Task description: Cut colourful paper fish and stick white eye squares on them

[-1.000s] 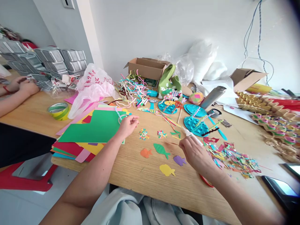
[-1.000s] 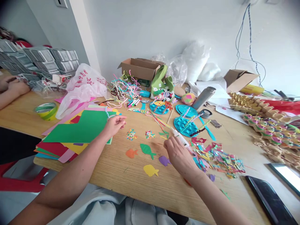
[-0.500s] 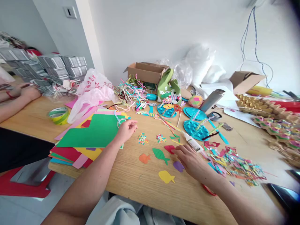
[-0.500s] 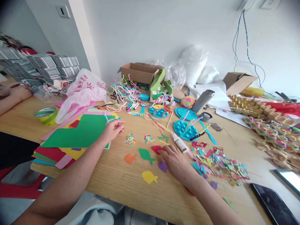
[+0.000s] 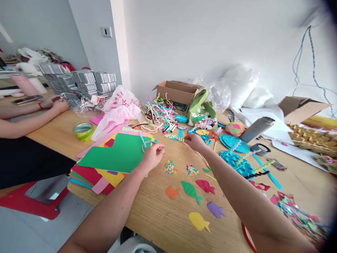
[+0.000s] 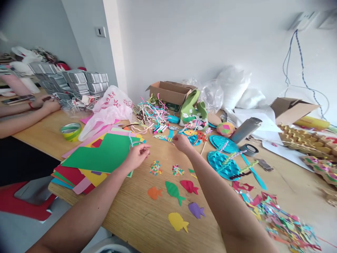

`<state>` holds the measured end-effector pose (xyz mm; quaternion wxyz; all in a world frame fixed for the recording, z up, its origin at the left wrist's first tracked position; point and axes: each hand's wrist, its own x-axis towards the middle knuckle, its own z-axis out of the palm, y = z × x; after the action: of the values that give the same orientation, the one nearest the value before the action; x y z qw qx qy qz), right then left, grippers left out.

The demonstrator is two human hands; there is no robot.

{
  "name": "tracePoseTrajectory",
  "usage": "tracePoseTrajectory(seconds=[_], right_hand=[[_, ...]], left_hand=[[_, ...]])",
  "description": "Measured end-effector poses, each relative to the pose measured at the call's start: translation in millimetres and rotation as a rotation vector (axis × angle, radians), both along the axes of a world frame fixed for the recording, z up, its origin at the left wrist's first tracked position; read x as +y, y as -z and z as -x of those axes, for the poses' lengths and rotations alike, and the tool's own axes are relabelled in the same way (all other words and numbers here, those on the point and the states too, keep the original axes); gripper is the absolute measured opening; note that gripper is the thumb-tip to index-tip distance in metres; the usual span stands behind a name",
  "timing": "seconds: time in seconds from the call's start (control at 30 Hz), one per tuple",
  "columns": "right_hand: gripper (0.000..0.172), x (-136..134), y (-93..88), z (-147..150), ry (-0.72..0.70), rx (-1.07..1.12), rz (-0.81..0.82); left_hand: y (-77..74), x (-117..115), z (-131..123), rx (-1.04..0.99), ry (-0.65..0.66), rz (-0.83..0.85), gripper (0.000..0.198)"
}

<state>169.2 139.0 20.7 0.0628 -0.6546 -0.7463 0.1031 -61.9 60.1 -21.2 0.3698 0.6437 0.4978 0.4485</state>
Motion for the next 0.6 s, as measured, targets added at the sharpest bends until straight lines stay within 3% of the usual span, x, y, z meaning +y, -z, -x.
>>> tracePoseTrajectory(seconds=[0.1, 0.23, 0.6], right_hand=[[0.033, 32, 7.1, 9, 0.036, -0.063, 0.068], [0.034, 50, 12.5, 14, 0.050, -0.132, 0.145], [0.034, 51, 13.0, 12, 0.079, -0.041, 0.214]], left_hand=[[-1.3, -1, 0, 0.009, -0.004, -0.014, 0.022], [-6.6, -4, -1, 0.013, -0.002, -0.008, 0.022], [-12.0, -7, -3, 0.028, 0.015, 0.022, 0.023]])
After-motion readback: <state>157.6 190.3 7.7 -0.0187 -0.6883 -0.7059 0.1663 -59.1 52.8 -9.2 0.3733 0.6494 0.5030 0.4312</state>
